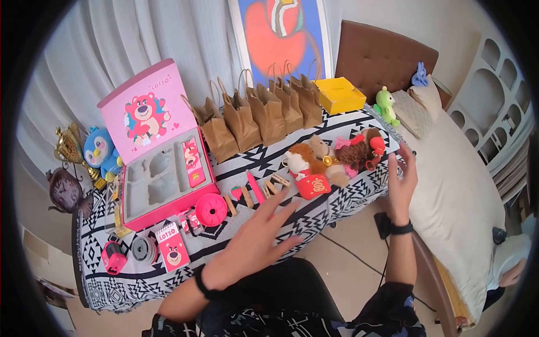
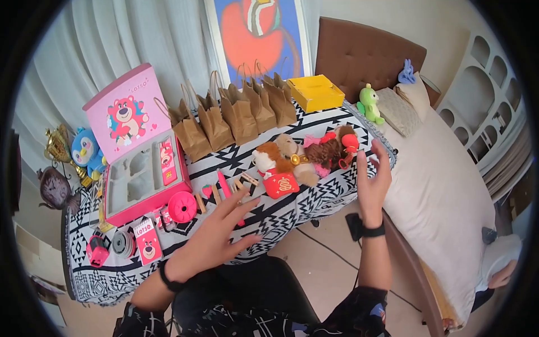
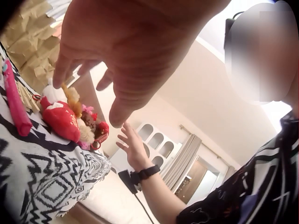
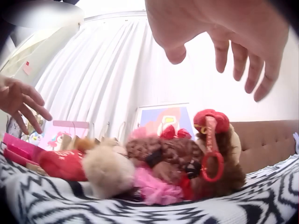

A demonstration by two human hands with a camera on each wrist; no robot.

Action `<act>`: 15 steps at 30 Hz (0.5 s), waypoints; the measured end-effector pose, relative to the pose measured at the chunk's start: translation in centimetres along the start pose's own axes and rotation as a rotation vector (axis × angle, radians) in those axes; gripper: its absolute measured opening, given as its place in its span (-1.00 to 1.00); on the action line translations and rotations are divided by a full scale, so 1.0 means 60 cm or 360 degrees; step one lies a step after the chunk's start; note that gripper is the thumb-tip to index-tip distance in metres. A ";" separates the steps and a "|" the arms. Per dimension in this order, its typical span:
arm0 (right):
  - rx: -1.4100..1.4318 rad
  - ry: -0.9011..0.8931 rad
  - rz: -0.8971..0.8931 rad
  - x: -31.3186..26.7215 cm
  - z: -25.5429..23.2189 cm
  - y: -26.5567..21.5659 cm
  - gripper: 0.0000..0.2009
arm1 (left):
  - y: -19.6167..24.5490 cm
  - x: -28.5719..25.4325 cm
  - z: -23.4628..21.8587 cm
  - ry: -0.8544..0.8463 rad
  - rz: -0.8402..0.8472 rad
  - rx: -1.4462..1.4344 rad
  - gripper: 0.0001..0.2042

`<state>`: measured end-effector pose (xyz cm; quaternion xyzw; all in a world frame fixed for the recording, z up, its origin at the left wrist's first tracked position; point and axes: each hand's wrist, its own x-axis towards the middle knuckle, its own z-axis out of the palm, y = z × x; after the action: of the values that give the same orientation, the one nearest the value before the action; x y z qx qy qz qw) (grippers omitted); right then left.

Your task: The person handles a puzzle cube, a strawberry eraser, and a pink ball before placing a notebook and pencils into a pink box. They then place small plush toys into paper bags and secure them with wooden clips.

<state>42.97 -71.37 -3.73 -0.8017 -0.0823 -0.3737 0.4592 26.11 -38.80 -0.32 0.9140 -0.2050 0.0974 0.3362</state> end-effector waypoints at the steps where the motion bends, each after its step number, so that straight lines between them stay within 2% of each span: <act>1: 0.0170 0.0048 0.0006 -0.020 -0.003 -0.013 -0.62 | -0.001 -0.028 -0.020 -0.0075 0.0062 -0.0038 -0.31; 2: 0.0166 0.0028 0.0006 -0.041 -0.005 -0.026 -0.62 | -0.003 -0.057 -0.038 -0.0075 0.0041 -0.0085 -0.39; 3: 0.0169 -0.0005 -0.0040 -0.063 -0.006 -0.040 -0.71 | -0.005 -0.086 -0.057 -0.0075 0.0022 -0.0130 -0.46; 5: 0.0186 -0.0096 -0.0062 -0.106 0.001 -0.069 -0.85 | -0.008 -0.140 -0.085 0.0029 -0.0176 -0.0115 -0.58; 7: 0.0103 -0.0267 -0.0368 -0.131 0.017 -0.115 -0.82 | -0.021 -0.193 -0.106 0.0145 -0.0261 -0.0018 -0.62; 8: 0.0099 -0.0282 -0.0375 -0.138 0.032 -0.128 -0.82 | -0.029 -0.218 -0.111 0.0256 -0.0339 0.0092 -0.65; 9: 0.0029 -0.0381 -0.0562 -0.144 0.047 -0.139 -0.79 | -0.038 -0.242 -0.115 0.0264 -0.0347 0.0082 -0.65; 10: -0.0040 -0.0479 -0.0747 -0.151 0.062 -0.150 -0.76 | -0.047 -0.266 -0.118 0.0420 -0.0391 0.0195 -0.68; 11: -0.0043 -0.0493 -0.0749 -0.158 0.079 -0.161 -0.76 | -0.053 -0.287 -0.119 0.0574 -0.0438 0.0308 -0.70; 12: -0.0132 -0.0521 -0.0765 -0.162 0.097 -0.170 -0.74 | -0.057 -0.303 -0.117 0.0576 -0.0449 0.0297 -0.70; 14: -0.0230 -0.0614 -0.0750 -0.173 0.128 -0.164 -0.68 | -0.068 -0.329 -0.110 0.0924 -0.0588 0.0478 -0.73; 15: -0.0239 -0.0634 -0.0762 -0.178 0.138 -0.161 -0.68 | -0.074 -0.340 -0.109 0.0932 -0.0605 0.0461 -0.73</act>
<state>35.16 -57.07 -6.86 -0.8486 -0.3290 -0.3119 0.2728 9.49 -25.13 -4.39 0.9073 0.0888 0.3184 0.2600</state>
